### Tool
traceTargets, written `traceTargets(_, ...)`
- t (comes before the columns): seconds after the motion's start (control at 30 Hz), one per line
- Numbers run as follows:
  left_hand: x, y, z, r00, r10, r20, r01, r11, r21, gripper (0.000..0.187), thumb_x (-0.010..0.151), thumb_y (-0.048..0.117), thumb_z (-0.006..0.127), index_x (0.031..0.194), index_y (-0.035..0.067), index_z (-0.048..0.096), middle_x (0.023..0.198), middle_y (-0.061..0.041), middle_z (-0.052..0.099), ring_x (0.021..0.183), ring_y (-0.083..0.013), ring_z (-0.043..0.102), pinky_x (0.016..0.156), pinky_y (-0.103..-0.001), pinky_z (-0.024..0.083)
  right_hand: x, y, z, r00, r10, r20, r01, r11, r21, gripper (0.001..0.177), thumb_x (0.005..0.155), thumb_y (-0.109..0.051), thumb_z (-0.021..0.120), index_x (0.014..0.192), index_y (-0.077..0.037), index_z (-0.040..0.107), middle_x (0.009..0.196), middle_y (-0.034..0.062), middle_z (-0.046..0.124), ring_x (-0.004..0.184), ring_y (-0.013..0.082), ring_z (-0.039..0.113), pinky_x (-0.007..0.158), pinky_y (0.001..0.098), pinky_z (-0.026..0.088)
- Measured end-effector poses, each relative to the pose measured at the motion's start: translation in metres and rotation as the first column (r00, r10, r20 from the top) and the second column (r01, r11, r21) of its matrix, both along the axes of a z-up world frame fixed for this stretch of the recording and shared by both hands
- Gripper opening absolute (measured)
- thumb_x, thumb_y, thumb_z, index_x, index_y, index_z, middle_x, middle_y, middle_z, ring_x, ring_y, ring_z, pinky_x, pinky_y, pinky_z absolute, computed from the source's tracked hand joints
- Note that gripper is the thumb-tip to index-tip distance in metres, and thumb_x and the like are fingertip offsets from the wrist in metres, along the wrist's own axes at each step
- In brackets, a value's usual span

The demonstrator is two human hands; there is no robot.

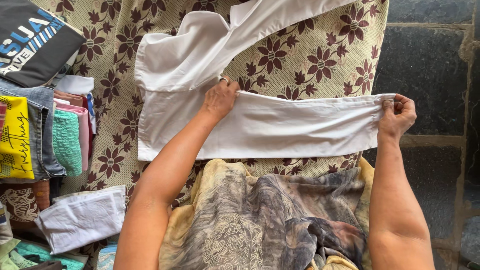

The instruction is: The person folds a shirt and a pair of pants on a patterned surface by hand, smoothing the fabric and aligning the edges before placing the folded items onto a stack of other clothes.

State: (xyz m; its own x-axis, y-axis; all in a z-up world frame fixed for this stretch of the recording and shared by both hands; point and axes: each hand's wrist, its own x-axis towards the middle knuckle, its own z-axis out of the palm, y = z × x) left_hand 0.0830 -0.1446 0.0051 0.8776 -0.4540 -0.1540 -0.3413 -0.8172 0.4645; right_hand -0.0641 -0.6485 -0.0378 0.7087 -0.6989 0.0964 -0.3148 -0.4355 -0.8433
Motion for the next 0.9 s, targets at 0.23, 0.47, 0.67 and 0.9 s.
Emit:
traceTargets(0.23,-0.013,-0.004,-0.002,0.930,0.074,0.360,-0.046,0.995,-0.084,0.039,0.089,0.017,0.069,0.125,0.006,0.060,0.129,-0.024,0.054,0.116,-0.0382,0.060,0.089,-0.048,0.054,0.003,0.005,-0.004,0.975,-0.081,-0.209,0.030,0.971,-0.236,0.022,0.101,-0.006,0.071,0.122,-0.007,0.068,0.117,0.0108,0.066,0.104,0.0200,0.060,0.090,0.0335,0.056)
traceTargets(0.47,-0.123,0.005,-0.024,0.938,-0.210,0.275,0.221,0.975,-0.012,0.065,0.098,0.038,0.058,0.154,0.013,0.040,0.162,-0.018,0.031,0.150,-0.0345,0.031,0.123,-0.050,0.022,-0.015,0.118,0.012,0.894,0.383,-0.233,-0.446,0.807,-0.387,0.065,0.104,-0.004,0.055,0.164,-0.002,0.029,0.172,0.0197,0.024,0.161,0.0341,0.019,0.133,0.0502,0.012)
traceTargets(0.67,-0.155,0.030,-0.051,0.973,-0.182,0.138,0.171,0.981,0.090,0.087,0.097,0.067,0.042,0.165,0.019,0.014,0.172,-0.013,0.006,0.159,-0.0315,0.002,0.125,-0.056,-0.002,-0.030,0.243,0.048,0.313,0.600,-0.736,-0.949,0.231,-0.215,0.074,0.103,-0.051,0.047,0.159,-0.017,0.012,0.170,0.0080,0.002,0.156,0.0247,-0.007,0.124,0.0509,-0.004)
traceTargets(0.9,-0.157,0.034,-0.060,0.973,-0.184,0.137,0.172,0.980,0.097,0.087,0.097,0.071,0.039,0.166,0.024,0.012,0.173,-0.011,0.005,0.160,-0.0307,0.000,0.125,-0.056,-0.006,-0.026,0.119,0.019,0.642,0.347,-0.684,-0.724,0.568,-0.391,0.074,0.108,-0.054,0.036,0.168,-0.024,0.006,0.176,0.0019,-0.006,0.160,0.0173,-0.012,0.130,0.0428,-0.008)
